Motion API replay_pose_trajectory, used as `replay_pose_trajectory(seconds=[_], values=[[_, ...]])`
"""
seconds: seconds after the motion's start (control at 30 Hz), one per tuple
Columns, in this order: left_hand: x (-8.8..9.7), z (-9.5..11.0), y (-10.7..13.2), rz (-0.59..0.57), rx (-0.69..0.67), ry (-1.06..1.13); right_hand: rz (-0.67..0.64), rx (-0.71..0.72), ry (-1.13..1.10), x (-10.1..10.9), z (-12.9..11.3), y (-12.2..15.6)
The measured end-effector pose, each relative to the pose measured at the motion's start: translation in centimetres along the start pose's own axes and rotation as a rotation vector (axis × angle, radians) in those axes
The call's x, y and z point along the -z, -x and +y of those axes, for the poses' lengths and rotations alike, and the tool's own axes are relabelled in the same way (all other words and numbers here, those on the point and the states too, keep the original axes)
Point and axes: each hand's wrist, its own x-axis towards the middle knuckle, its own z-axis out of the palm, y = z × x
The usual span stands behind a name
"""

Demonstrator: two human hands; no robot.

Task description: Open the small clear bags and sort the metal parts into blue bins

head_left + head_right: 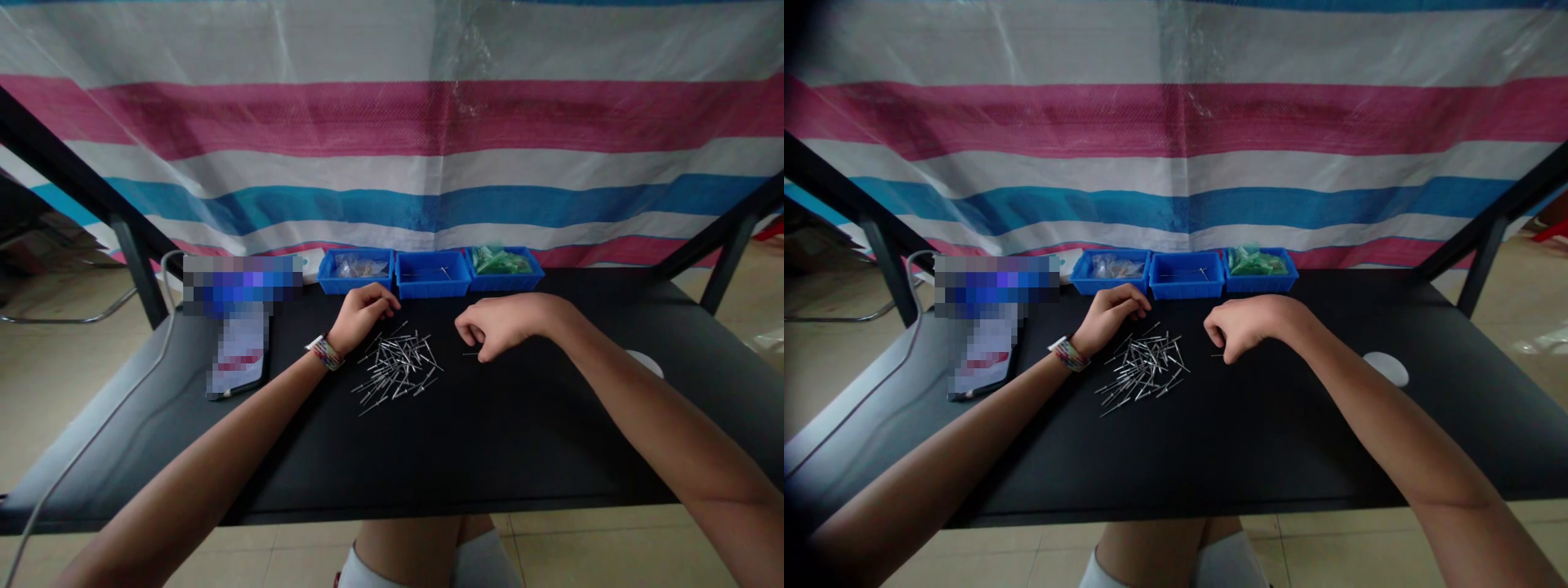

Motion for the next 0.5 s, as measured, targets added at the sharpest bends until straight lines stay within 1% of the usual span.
replay_pose_trajectory(seconds=[0.1, 0.17, 0.27, 0.33, 0.43, 0.5], values=[[0.0, 0.1, 0.0, -0.109, -0.028, -0.136, -0.007, -0.071, 0.163, -0.6, 0.8, 0.1], [-0.1, 0.3, 0.0, -0.15, -0.059, -0.222, -0.015, -0.092, 0.222, -0.7, 0.4, -0.2], [-0.2, 0.6, 0.2, -0.185, -0.091, -0.264, 0.033, -0.045, 0.208, -1.0, -0.7, -1.2], [-0.3, 0.9, 0.3, -0.186, -0.093, -0.24, 0.117, 0.04, 0.101, -1.6, -1.3, -2.2], [-0.3, 1.1, 0.5, -0.186, -0.082, -0.181, 0.303, 0.175, -0.173, -3.5, -1.1, -4.0], [-0.4, 1.1, 0.6, -0.195, -0.07, -0.138, 0.423, 0.199, -0.322, -4.9, -0.4, -5.1]])
